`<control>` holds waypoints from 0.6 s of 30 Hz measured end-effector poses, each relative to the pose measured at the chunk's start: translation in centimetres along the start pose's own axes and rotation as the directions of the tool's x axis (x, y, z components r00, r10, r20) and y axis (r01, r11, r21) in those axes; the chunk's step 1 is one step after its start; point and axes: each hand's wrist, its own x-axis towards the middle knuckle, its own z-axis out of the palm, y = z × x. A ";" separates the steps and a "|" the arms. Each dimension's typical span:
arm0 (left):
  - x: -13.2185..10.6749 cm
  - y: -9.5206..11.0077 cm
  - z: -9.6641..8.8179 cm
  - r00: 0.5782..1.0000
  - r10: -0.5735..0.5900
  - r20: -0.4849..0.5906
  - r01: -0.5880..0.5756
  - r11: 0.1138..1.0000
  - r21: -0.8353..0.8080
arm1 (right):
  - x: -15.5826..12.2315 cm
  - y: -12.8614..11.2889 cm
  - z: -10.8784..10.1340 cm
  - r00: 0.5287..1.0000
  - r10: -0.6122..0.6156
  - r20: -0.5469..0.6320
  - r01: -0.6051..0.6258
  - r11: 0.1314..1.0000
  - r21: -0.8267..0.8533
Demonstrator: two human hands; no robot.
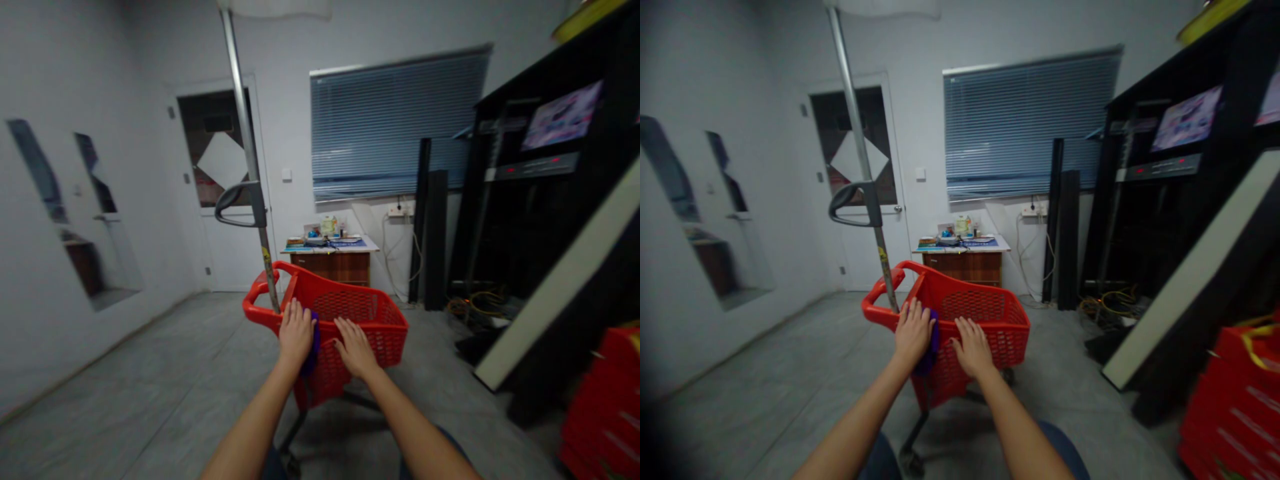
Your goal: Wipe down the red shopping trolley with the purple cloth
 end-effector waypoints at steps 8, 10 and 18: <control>-0.8 1.2 1.0 0.995 -0.101 -0.024 0.101 0.995 0.000 | 0.6 0.2 0.8 1.000 -0.011 -0.027 0.013 0.999 0.047; -0.5 2.5 1.6 0.998 -0.070 0.011 0.070 0.998 -0.007 | 0.5 0.1 0.8 1.000 -0.012 -0.028 0.013 0.999 0.052; 0.1 -1.4 0.3 0.997 -0.040 -0.071 0.041 0.999 0.010 | 0.3 1.2 -0.4 0.994 -0.085 0.075 0.084 0.996 0.007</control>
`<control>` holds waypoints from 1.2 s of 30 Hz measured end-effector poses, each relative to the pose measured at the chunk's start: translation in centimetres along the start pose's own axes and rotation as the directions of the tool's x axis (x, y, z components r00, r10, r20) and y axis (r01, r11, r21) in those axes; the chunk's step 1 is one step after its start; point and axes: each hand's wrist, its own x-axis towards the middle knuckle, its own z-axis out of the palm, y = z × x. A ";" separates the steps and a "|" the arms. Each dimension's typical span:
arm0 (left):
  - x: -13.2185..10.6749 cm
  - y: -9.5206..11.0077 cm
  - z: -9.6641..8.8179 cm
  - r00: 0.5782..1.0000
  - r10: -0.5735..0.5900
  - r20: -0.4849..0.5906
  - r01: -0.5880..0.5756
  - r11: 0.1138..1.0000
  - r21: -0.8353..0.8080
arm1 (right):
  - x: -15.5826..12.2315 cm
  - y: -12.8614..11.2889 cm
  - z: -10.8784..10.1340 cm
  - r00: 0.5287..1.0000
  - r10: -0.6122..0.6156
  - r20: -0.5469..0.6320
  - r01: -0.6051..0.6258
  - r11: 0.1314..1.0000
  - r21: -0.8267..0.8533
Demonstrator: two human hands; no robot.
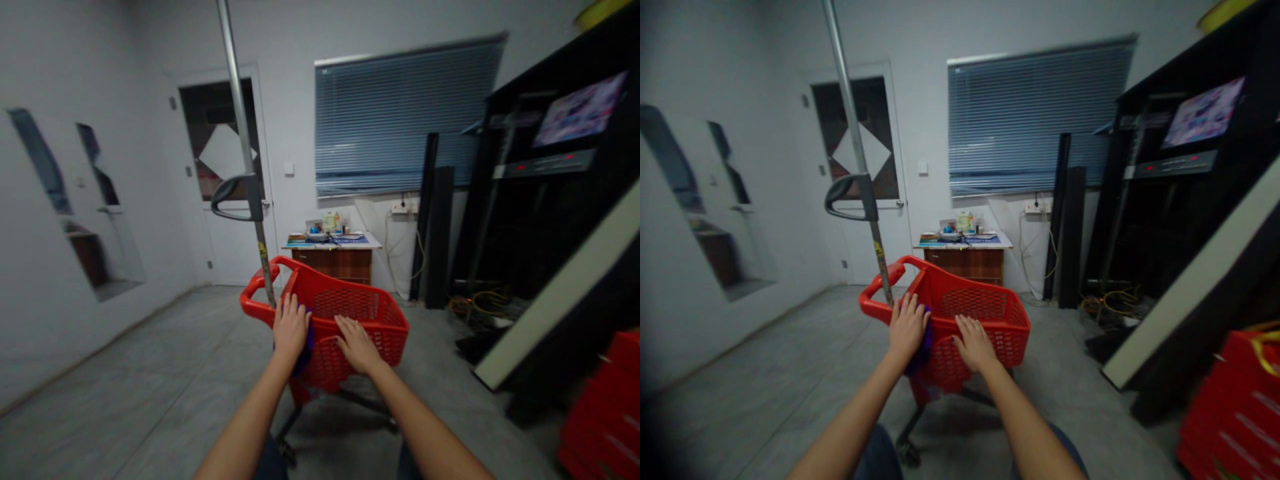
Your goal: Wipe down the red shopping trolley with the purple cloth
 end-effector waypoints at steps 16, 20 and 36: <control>-1.5 1.4 0.5 0.996 0.012 0.087 -0.010 1.000 -0.028 | -1.0 -1.1 0.1 0.996 0.084 -0.034 -0.087 0.994 -0.071; -1.8 -2.1 -0.5 0.996 -0.084 0.026 0.085 0.996 -0.024 | -1.0 -2.2 -0.1 0.992 0.122 -0.046 -0.125 0.990 -0.070; -0.7 2.1 1.5 0.987 0.069 0.143 -0.059 0.996 -0.070 | -1.7 -0.3 -1.2 0.975 0.223 -0.019 -0.224 0.966 -0.126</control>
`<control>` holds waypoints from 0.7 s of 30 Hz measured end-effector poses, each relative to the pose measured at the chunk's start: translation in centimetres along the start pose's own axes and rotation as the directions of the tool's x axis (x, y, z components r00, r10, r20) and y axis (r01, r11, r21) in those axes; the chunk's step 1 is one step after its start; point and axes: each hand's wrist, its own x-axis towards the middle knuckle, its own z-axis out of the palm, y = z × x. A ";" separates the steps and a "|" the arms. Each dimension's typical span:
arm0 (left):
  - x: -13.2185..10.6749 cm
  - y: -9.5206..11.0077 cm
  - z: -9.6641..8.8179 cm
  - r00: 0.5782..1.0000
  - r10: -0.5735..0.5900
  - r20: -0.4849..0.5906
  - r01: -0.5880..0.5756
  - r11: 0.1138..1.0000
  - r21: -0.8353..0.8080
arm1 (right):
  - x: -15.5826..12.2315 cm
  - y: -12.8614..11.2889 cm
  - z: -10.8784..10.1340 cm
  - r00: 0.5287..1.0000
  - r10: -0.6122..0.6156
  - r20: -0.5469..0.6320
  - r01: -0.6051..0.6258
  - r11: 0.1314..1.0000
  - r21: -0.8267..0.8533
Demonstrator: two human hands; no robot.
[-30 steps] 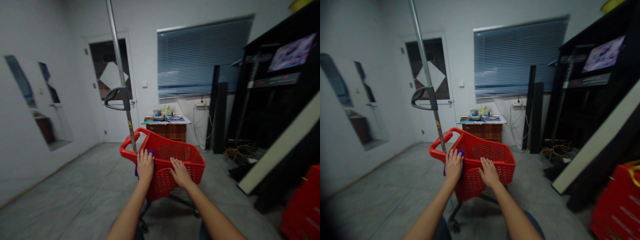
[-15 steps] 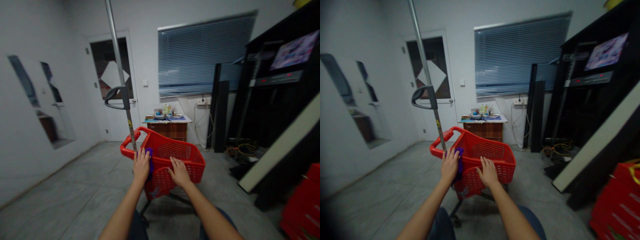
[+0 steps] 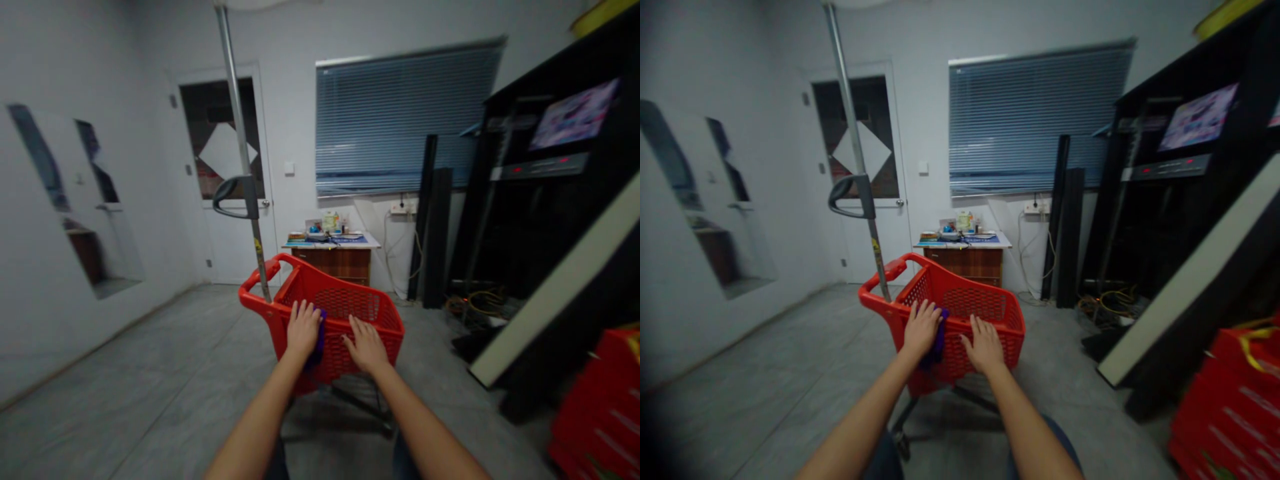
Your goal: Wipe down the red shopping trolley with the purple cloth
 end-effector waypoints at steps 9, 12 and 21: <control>0.1 0.2 -0.1 0.987 -0.155 -0.044 0.156 0.987 0.025 | -0.6 -1.7 1.1 0.999 0.014 -0.047 -0.013 1.000 0.015; -0.1 1.9 0.4 0.996 -0.087 -0.015 0.087 0.995 -0.046 | -0.7 -1.8 1.0 0.999 0.002 -0.047 -0.002 1.000 0.008; 0.3 -3.1 -1.6 0.972 -0.210 -0.103 0.212 0.977 0.007 | -0.5 -2.0 0.6 0.999 0.020 -0.034 -0.020 1.000 0.002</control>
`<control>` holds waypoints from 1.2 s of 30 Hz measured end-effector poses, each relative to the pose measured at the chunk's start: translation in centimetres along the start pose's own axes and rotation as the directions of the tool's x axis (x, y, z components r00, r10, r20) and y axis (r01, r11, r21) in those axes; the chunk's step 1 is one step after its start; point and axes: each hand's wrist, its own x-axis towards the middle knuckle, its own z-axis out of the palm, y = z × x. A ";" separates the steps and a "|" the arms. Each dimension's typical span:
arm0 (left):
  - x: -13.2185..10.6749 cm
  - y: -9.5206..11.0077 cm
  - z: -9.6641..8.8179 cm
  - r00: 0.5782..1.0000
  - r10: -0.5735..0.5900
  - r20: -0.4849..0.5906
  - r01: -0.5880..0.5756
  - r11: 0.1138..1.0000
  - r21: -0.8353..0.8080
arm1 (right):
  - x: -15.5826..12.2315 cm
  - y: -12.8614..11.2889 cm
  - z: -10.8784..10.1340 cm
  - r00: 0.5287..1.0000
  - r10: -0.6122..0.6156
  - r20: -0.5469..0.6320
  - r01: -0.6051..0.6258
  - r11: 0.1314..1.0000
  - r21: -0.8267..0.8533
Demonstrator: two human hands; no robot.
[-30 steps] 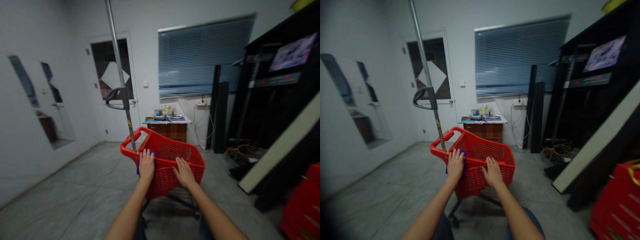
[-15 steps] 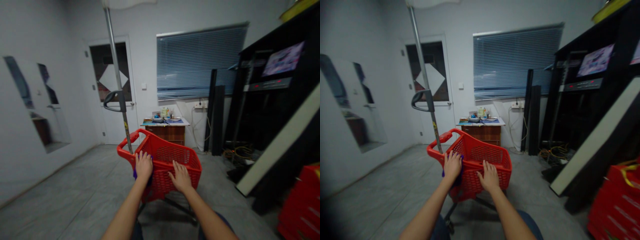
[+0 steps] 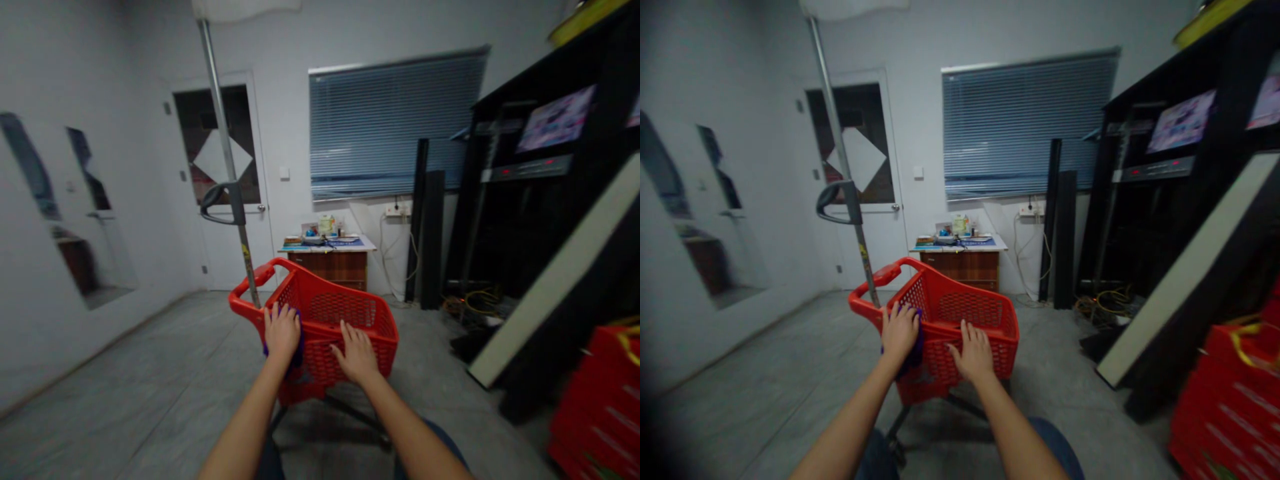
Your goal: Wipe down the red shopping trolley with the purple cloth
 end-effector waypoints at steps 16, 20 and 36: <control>-1.8 2.2 1.5 0.995 0.072 0.062 -0.067 0.995 -0.075 | -1.2 4.5 -0.2 0.999 0.006 0.033 -0.006 1.000 -0.022; -3.2 5.9 2.6 0.989 0.114 0.099 -0.099 0.985 -0.140 | -1.6 3.7 0.4 0.999 0.050 0.012 -0.050 0.998 -0.030; -3.6 6.9 3.6 0.981 0.083 0.178 -0.054 0.985 -0.164 | -2.7 4.3 0.6 0.998 0.055 0.023 -0.055 0.998 -0.030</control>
